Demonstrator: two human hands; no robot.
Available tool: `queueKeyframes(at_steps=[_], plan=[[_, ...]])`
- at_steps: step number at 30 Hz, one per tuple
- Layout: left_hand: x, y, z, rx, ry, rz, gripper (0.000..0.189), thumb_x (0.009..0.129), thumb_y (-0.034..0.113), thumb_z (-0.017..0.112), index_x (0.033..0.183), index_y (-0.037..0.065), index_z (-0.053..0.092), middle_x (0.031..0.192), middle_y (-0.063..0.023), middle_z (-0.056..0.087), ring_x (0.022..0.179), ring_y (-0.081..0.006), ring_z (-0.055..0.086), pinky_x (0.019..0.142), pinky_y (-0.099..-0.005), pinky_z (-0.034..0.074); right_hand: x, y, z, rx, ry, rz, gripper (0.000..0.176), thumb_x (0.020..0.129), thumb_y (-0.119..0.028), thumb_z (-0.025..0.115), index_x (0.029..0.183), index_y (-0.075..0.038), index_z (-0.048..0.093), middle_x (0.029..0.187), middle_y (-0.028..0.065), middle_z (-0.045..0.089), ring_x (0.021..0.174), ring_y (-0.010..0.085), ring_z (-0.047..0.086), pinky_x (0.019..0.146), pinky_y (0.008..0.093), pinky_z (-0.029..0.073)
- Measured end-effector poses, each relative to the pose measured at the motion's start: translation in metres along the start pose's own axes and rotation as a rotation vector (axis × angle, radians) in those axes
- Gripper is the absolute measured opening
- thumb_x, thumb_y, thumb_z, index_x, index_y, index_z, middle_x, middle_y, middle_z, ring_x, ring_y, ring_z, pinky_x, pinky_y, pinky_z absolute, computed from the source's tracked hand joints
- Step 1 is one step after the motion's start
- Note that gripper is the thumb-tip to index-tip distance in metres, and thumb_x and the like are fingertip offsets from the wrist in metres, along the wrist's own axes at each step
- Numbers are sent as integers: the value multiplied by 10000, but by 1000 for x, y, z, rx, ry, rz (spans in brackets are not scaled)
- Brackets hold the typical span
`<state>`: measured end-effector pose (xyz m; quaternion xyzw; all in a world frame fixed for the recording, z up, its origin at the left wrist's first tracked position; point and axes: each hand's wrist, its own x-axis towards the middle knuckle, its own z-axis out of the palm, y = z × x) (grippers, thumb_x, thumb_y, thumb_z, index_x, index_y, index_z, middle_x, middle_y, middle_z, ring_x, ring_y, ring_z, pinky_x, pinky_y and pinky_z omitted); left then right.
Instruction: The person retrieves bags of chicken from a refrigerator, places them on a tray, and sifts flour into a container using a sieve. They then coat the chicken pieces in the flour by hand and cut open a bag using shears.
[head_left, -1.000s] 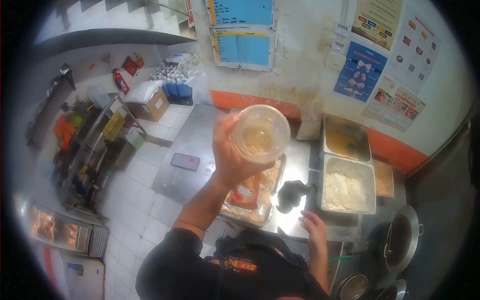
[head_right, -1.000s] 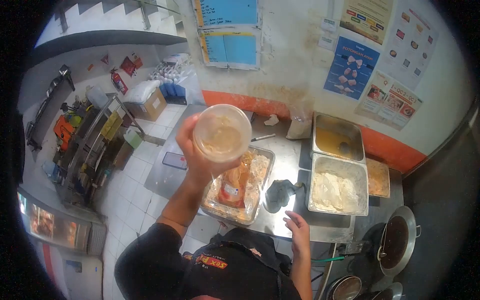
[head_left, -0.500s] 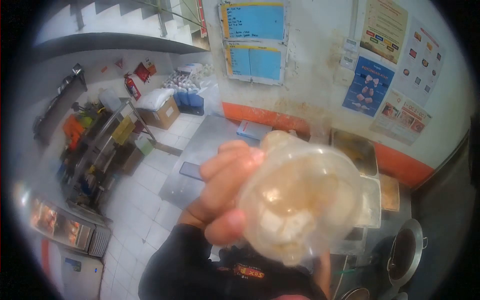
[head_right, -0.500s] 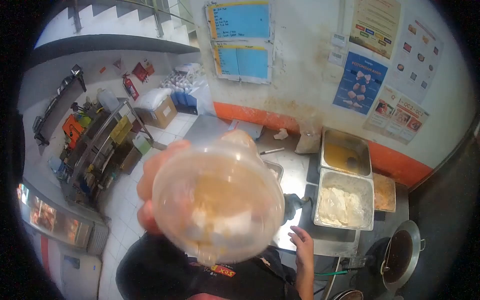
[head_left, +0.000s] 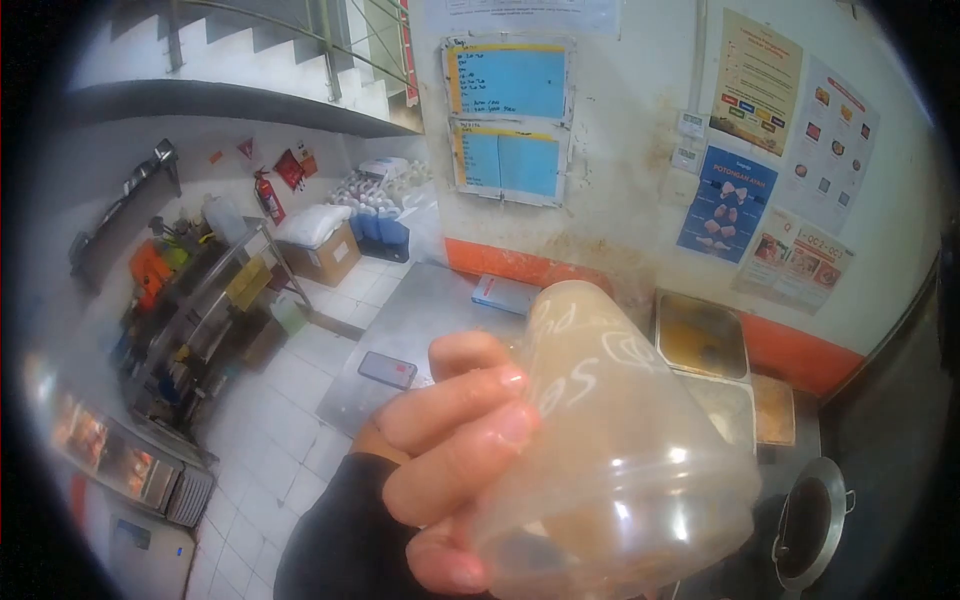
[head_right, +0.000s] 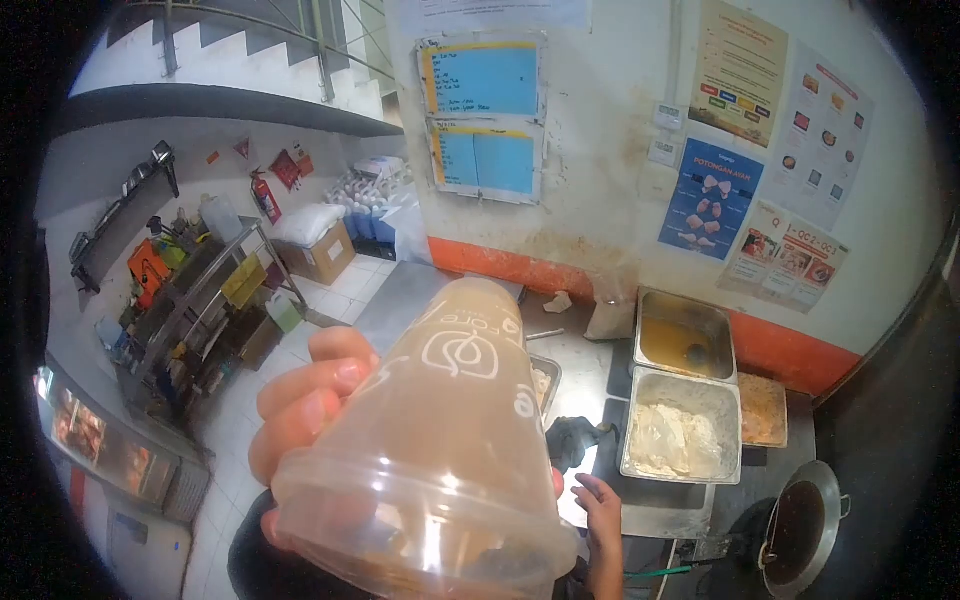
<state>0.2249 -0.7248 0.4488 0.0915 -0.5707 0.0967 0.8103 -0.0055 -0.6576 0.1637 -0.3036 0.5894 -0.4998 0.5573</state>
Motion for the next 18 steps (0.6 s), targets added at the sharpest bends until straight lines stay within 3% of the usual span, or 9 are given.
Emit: queueKeyframes(at_steps=[4,9,10,12,16,18], plan=[[8,2,22,84,131,162,512,973,475,213,1068,45,474,1001,-69,473,876,-205,470,666,-399,405,0,5,-1,-5,-21,-7,358,796,-78,650,1139,14,602,1094,104,637,957,180,600,790,297,466],[9,6,-4,93,-67,215,426,956,361,342,1218,41,446,1127,-156,475,865,-246,477,700,-427,407,-2,5,0,-7,-19,14,360,795,-90,658,1135,15,605,1087,102,638,954,181,598,791,303,466],[13,11,-10,91,-67,215,426,956,361,342,1218,41,446,1127,-156,475,865,-246,477,700,-427,407,-2,5,-1,-6,-18,13,360,795,-90,658,1135,15,605,1087,102,638,954,181,598,791,303,466],[21,23,-20,30,-311,5,420,927,284,408,1274,47,420,1167,-182,462,866,-286,469,736,-445,405,0,6,-2,-17,-27,12,362,794,-94,658,1134,18,605,1088,104,637,964,183,593,799,306,466],[20,29,-11,101,-259,5,441,906,259,441,1295,53,410,1151,-188,460,869,-313,463,758,-447,403,0,2,-2,-34,-26,11,359,793,-94,656,1129,21,607,1093,108,634,979,188,586,808,307,466],[21,21,-8,-32,-222,41,459,899,262,472,1306,63,399,1137,-178,463,873,-301,468,767,-429,406,3,4,-3,-34,-27,10,356,792,-93,654,1125,24,608,1099,112,631,990,194,582,816,306,464]])
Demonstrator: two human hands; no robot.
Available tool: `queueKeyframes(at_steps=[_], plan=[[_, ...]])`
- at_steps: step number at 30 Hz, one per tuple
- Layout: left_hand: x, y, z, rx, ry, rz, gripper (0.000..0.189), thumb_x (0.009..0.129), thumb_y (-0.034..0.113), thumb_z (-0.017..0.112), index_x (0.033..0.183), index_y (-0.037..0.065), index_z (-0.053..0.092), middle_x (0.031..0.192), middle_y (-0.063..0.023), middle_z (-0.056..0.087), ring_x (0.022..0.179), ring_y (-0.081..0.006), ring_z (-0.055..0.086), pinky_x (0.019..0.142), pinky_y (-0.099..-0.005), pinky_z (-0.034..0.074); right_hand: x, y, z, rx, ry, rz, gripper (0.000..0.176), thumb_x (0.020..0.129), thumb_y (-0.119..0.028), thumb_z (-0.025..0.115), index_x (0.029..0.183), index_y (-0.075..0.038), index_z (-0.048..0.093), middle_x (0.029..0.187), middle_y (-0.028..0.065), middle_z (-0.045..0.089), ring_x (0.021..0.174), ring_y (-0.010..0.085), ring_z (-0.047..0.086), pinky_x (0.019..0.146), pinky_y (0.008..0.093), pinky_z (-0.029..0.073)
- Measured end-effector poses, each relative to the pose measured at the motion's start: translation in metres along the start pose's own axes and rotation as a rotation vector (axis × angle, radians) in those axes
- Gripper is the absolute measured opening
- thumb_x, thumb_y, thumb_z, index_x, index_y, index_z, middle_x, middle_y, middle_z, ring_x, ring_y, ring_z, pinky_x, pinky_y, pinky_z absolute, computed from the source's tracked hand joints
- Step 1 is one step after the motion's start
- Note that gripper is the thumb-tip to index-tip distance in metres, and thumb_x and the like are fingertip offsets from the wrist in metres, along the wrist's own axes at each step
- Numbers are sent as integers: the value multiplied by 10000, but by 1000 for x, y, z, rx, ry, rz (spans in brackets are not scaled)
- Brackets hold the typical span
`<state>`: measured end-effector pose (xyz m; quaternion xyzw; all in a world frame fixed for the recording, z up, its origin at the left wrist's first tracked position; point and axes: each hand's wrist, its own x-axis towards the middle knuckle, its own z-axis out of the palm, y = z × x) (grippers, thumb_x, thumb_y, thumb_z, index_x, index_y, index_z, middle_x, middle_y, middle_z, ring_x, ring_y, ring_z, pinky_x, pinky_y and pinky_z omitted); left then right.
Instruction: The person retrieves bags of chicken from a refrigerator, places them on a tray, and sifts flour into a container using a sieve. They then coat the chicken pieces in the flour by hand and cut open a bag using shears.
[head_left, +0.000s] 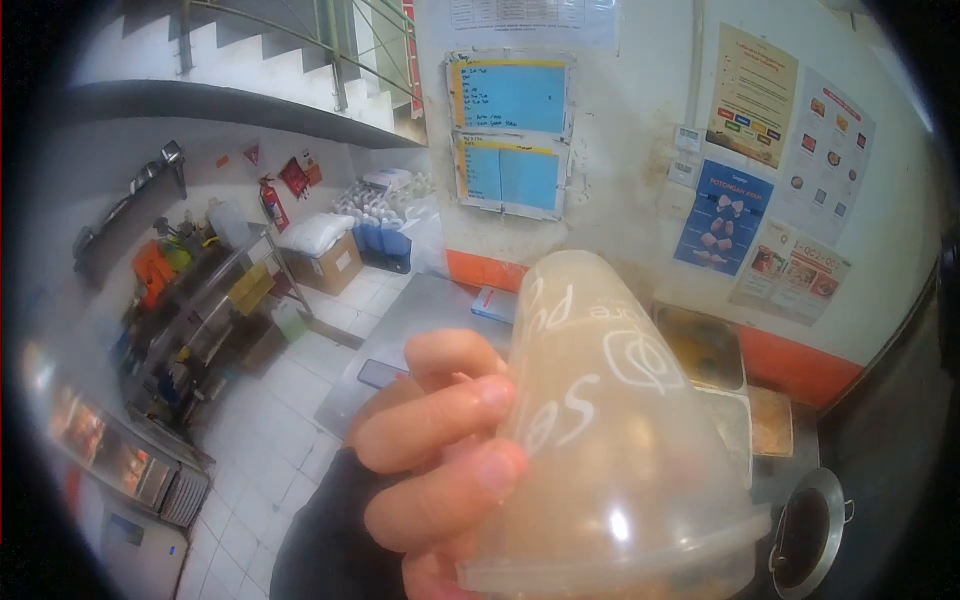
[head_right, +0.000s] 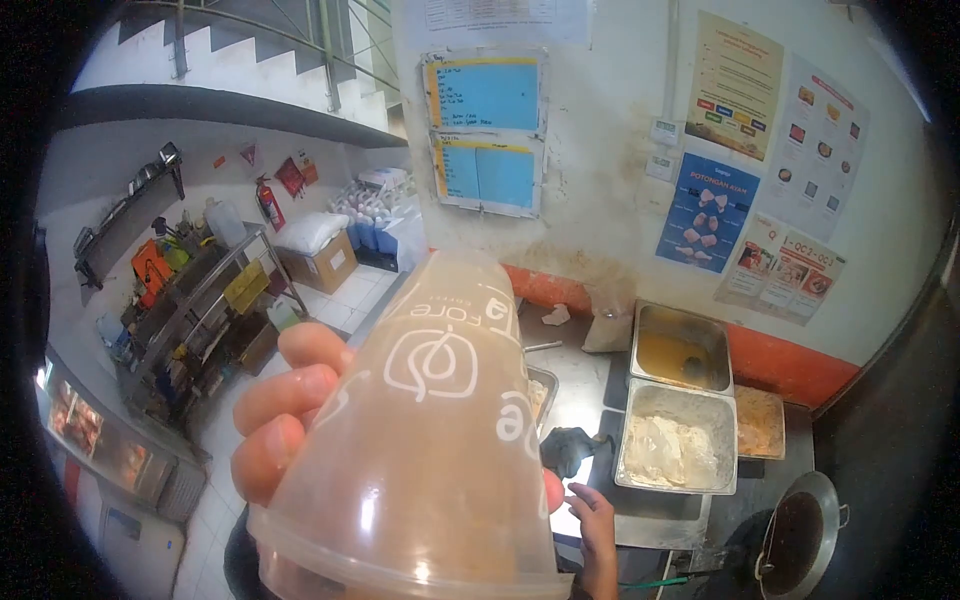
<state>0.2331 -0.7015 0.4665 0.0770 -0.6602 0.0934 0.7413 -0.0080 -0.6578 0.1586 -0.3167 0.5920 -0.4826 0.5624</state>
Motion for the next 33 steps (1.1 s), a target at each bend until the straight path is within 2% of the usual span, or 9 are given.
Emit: queueKeyframes(at_steps=[1,4,6,7,9,12,25,28,33], plan=[[2,-2,4,-1,0,2,459,899,262,472,1306,63,399,1137,-178,463,873,-301,468,767,-429,406,0,0,0,1,0,-2,356,792,-93,654,1125,24,608,1099,112,631,990,194,582,816,306,464],[9,-6,29,-47,279,18,347,910,359,390,1077,67,476,994,-139,500,820,-254,478,670,-411,380,2,1,-2,-8,-7,4,352,793,-95,655,1121,25,610,1099,115,631,990,198,583,814,306,464],[11,-7,39,-77,465,28,402,918,424,336,924,70,527,899,-114,525,784,-223,485,606,-399,363,5,6,-4,-11,-15,11,349,796,-98,655,1121,22,611,1093,113,632,991,195,583,812,307,465],[10,-6,37,-77,466,29,402,918,424,336,924,70,527,899,-114,525,784,-223,485,606,-399,363,5,7,-5,-11,-16,9,349,796,-98,655,1121,22,611,1093,113,632,991,195,583,812,307,465],[4,-4,23,8,278,12,315,898,359,427,1075,101,465,999,-120,491,822,-253,476,671,-393,394,5,7,-5,10,-26,8,350,797,-104,658,1122,18,611,1084,108,634,987,192,584,804,307,467],[-3,-1,6,133,-4,-15,486,869,262,563,1301,147,372,1149,-128,441,878,-298,463,769,-384,440,6,6,-4,7,-26,8,353,801,-114,661,1124,17,610,1081,104,635,980,189,587,798,305,469],[-10,-21,27,68,147,27,427,881,244,569,1273,165,418,1154,-123,451,883,-293,463,755,-363,458,21,17,-12,20,-39,15,376,823,-134,649,1154,34,585,1094,127,633,979,195,598,797,291,479],[-10,-27,28,66,113,51,364,932,307,474,1259,156,423,1146,-117,449,904,-272,465,757,-353,467,23,16,-11,24,-21,14,385,824,-126,644,1165,39,577,1098,138,632,979,197,602,805,292,482],[-16,-31,58,38,277,70,351,956,345,403,1247,150,426,1147,-112,444,913,-256,465,758,-342,472,24,11,-10,49,-10,10,386,813,-112,654,1156,48,580,1076,138,637,949,188,612,804,299,489]])
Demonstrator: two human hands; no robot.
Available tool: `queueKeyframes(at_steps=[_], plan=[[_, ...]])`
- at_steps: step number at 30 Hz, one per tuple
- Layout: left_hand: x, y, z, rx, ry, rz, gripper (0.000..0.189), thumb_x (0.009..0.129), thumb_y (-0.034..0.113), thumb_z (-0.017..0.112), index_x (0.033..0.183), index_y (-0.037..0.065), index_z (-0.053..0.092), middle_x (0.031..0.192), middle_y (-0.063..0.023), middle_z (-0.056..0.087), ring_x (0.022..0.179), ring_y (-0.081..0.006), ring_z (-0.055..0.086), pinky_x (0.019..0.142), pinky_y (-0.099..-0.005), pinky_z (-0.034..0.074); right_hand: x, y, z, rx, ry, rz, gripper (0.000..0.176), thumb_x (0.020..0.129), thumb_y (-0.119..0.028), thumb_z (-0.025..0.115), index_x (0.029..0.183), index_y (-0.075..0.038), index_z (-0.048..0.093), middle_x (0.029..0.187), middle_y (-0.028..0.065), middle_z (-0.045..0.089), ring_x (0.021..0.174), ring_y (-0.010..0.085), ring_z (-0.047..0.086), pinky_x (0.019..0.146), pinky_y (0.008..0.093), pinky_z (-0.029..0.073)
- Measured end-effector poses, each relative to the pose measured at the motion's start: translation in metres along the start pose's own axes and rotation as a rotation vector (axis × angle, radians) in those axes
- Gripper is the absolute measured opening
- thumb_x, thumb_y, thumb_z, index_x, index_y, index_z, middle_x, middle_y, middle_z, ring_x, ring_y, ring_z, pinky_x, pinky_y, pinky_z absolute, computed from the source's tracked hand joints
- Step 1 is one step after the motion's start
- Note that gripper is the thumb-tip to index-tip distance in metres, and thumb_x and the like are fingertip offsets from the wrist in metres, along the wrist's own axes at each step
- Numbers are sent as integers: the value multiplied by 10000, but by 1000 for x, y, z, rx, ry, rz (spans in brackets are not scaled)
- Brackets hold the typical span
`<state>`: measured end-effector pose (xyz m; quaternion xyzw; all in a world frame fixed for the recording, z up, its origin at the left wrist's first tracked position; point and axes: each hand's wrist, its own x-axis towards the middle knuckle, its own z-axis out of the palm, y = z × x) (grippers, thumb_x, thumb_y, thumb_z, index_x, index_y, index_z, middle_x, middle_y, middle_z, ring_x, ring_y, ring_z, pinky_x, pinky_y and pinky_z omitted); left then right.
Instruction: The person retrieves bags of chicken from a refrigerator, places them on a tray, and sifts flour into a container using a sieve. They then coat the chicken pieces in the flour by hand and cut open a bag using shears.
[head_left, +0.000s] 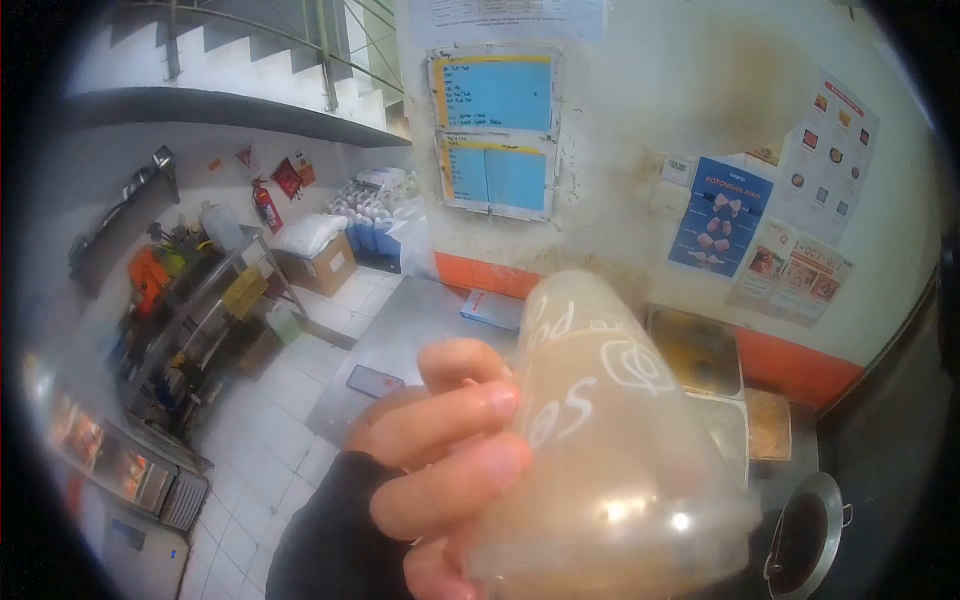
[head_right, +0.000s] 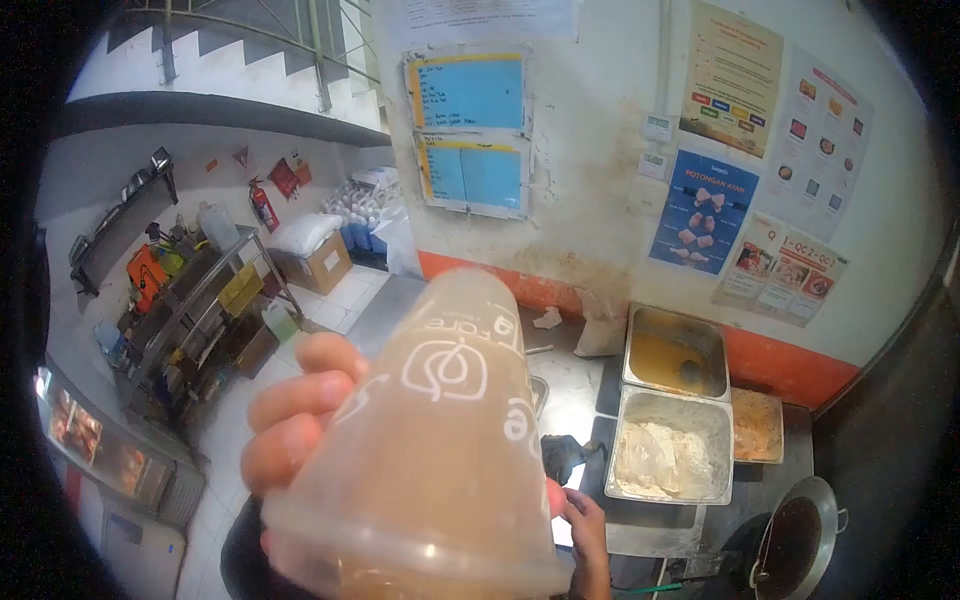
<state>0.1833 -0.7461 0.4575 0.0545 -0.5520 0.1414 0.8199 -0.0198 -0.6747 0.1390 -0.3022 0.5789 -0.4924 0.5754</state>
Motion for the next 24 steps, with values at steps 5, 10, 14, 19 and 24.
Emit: queueKeyframes(at_steps=[5,10,14,19,24], plan=[[-31,-15,10,4,119,8,417,879,397,501,1234,194,416,1046,-149,547,838,-285,538,669,-445,476,-2,-6,-4,30,14,46,353,802,-91,668,1122,44,604,1016,112,651,853,172,622,750,295,500],[-77,-62,12,-76,-78,-86,757,711,296,740,1292,47,324,1207,-207,425,1023,-332,506,814,-418,475,-12,-13,-12,1,15,27,331,820,-66,633,1137,21,598,1079,107,635,945,169,598,824,286,461],[-134,-97,4,176,-440,-512,986,610,192,853,1336,21,209,1244,-163,356,1136,-292,450,960,-374,415,-21,-11,-24,4,79,21,336,830,-64,609,1158,7,592,1105,86,627,975,159,583,846,276,441],[-247,-185,-14,324,-462,-879,838,597,180,846,1246,29,337,1186,-156,458,1104,-272,488,940,-372,412,-30,-9,-37,24,137,61,334,832,-67,613,1159,2,597,1103,77,626,995,145,566,857,272,435],[-335,-249,-24,498,-472,-1080,829,571,211,848,1227,24,377,1152,-194,525,1088,-331,526,932,-390,413,-40,-6,-47,31,187,77,360,828,-96,637,1173,-10,582,1145,87,611,1016,161,580,845,275,446]])
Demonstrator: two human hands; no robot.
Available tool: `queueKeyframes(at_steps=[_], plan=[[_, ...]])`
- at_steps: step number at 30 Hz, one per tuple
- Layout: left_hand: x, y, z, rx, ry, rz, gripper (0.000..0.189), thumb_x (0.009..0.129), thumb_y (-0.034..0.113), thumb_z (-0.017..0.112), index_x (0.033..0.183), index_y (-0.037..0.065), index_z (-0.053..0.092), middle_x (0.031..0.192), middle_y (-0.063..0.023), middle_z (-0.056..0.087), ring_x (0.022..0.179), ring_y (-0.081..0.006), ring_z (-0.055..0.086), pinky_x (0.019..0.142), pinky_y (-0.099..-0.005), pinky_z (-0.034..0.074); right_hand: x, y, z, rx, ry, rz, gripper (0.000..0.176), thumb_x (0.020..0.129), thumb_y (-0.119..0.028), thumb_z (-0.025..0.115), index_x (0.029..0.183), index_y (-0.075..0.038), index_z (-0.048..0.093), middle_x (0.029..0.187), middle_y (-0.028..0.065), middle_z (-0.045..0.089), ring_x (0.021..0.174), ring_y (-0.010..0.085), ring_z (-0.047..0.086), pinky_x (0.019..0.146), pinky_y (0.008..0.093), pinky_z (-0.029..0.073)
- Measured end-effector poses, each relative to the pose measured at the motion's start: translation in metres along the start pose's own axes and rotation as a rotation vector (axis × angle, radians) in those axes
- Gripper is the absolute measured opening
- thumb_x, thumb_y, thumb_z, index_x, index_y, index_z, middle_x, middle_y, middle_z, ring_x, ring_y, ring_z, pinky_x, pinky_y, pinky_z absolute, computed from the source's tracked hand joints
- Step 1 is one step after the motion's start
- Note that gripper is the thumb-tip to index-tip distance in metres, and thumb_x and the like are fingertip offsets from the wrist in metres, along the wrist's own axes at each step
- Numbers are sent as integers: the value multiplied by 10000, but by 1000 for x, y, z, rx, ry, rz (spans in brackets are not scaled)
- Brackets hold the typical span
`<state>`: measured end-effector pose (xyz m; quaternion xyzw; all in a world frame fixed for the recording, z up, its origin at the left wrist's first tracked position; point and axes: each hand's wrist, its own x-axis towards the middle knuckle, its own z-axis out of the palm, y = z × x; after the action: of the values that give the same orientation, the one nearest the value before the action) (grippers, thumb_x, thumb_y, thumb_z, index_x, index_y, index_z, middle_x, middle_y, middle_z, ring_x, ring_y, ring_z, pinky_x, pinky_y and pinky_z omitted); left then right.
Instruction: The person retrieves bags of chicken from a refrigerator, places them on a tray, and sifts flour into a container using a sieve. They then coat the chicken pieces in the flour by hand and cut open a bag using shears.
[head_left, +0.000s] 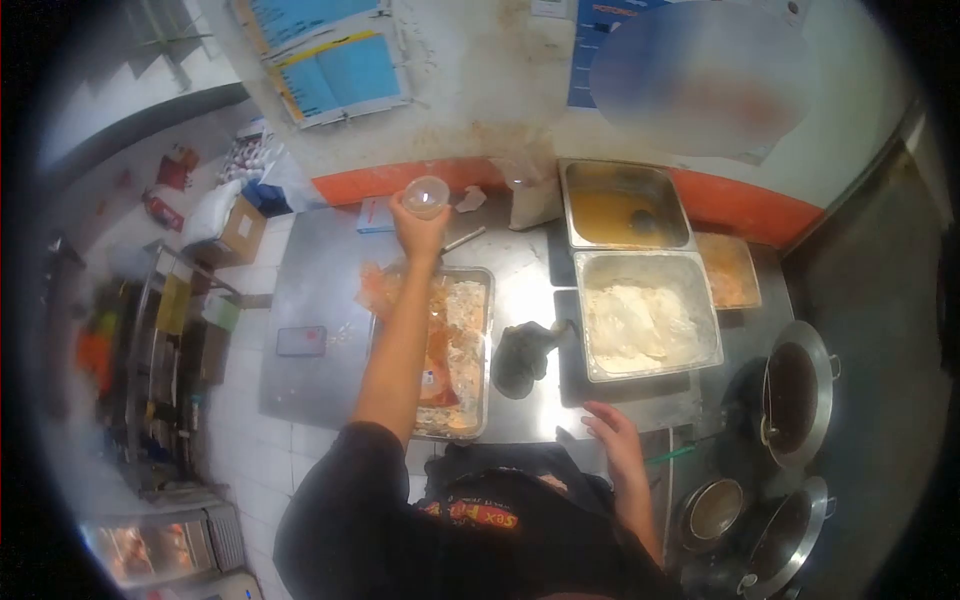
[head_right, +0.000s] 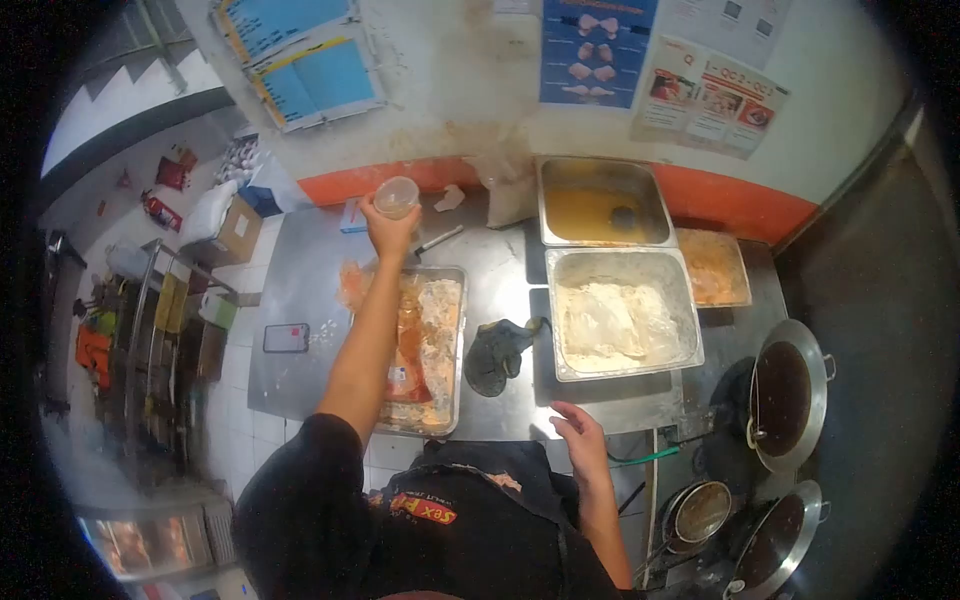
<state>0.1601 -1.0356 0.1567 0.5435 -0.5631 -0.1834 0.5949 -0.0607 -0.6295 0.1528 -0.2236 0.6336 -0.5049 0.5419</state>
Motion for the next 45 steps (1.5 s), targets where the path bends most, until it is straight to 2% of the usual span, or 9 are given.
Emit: queueKeyframes(at_steps=[7,12,17,21,27,29,32,39,45], plan=[[13,-84,45,206,-74,-277,845,588,282,808,1247,2,361,1186,-249,520,1116,-396,511,933,-413,415,-19,-3,-14,14,134,2,331,847,-73,615,1163,20,586,1150,110,617,1065,171,564,929,286,420],[18,-133,62,244,-23,-114,966,576,267,834,1313,-23,281,1290,-293,400,1213,-416,417,1000,-421,363,-28,7,-22,97,154,-37,323,844,-61,609,1157,19,592,1128,96,618,1022,154,573,902,270,430],[14,-90,35,551,-173,-351,1172,568,261,855,1406,-43,93,1405,-315,227,1311,-430,255,1086,-467,263,-20,-5,-37,90,176,-26,314,839,-65,612,1144,13,603,1064,85,635,955,136,587,847,258,450],[-24,-15,-21,309,-64,167,886,684,151,749,1377,-15,223,1383,-236,312,1256,-360,351,1038,-436,322,3,-36,-61,-1,289,-129,318,825,-58,615,1138,-3,611,1033,70,646,924,134,592,828,256,455],[-167,71,-86,-54,-381,-168,510,773,10,603,1261,9,458,1232,-134,512,1143,-257,496,965,-353,399,53,-70,-107,-440,669,-332,278,773,-93,631,1043,-39,667,956,92,683,840,189,638,763,305,497],[-210,85,-97,-106,-457,77,446,768,-25,581,1205,13,502,1165,-104,531,1045,-212,534,860,-317,443,71,-87,-118,-706,697,-310,273,753,-99,628,1018,-68,684,958,121,684,841,241,648,783,343,495],[-254,112,-110,-187,-633,-23,391,743,-8,605,1128,14,543,1140,-127,536,1057,-243,528,877,-345,442,118,-69,-150,-1108,668,-356,281,722,-106,632,996,-95,695,956,146,680,852,286,651,817,379,470],[-265,164,-71,-268,-844,37,274,736,-1,602,1008,34,596,1072,-119,576,988,-260,559,770,-338,466,202,-44,-179,-1800,485,-76,161,738,-133,569,833,-110,697,924,123,684,891,280,643,786,436,409],[-266,210,19,-280,-806,37,198,760,2,605,957,12,611,899,-73,609,781,-149,579,673,-262,441,193,-115,-178,-1406,357,-324,216,794,-216,560,765,-49,694,814,167,674,821,315,645,759,435,431]])
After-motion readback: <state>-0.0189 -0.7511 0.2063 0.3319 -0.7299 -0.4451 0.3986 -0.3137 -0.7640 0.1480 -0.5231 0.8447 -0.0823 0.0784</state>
